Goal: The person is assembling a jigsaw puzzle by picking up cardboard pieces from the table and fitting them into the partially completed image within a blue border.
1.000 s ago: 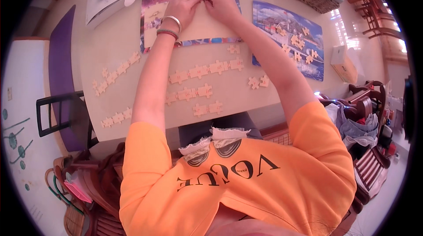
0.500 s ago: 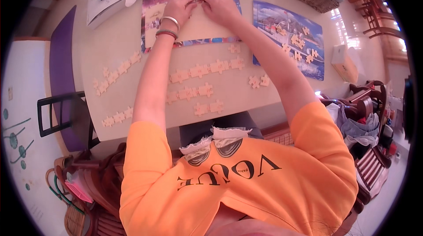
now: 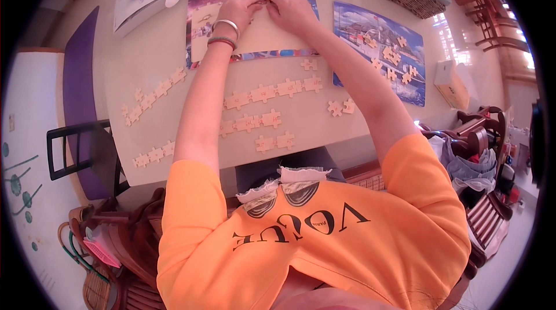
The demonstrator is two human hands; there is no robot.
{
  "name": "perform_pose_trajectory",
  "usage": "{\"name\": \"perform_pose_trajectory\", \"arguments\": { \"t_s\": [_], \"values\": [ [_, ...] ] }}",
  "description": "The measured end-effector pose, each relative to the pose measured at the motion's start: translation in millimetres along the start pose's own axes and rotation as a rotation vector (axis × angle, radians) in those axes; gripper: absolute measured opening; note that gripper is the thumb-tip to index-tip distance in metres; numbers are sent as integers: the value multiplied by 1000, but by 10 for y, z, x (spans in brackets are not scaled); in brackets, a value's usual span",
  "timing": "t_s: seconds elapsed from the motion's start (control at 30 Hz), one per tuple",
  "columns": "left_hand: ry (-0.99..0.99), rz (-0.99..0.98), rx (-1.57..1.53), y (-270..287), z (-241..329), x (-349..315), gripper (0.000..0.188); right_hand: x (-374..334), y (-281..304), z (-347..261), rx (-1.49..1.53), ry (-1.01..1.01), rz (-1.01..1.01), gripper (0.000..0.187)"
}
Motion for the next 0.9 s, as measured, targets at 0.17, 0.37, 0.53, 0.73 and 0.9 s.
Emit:
{"name": "perform_pose_trajectory", "arguments": {
  "t_s": [0.17, 0.37, 0.53, 0.73, 0.9],
  "values": [
    [-47, -14, 96, 9, -1, 22, 16, 20, 19, -32, -14, -21, -8, 24],
    [-87, -94, 234, 71, 61, 61, 20, 16, -13, -77, -48, 87, -51, 30],
    [-57, -24, 29, 408, -318, 104, 29, 49, -18, -121, -21, 71, -55, 31],
    [-109, -202, 221, 519, -42, -119, 29, 41, 28, -102, -5, 3, -103, 31],
    [2, -353, 129, 356, -154, -170, 22, 32, 31, -74, 12, -1, -35, 26]
  ]
}}
Point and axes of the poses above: each hand's wrist, its own x-axis towards the middle knuckle, its own y-axis out of the back of the hand, z = x × y, the point moved 6 cm from there along x, towards the middle knuckle, and after that the axes turned 8 degrees about z, right-handed, at the moved point
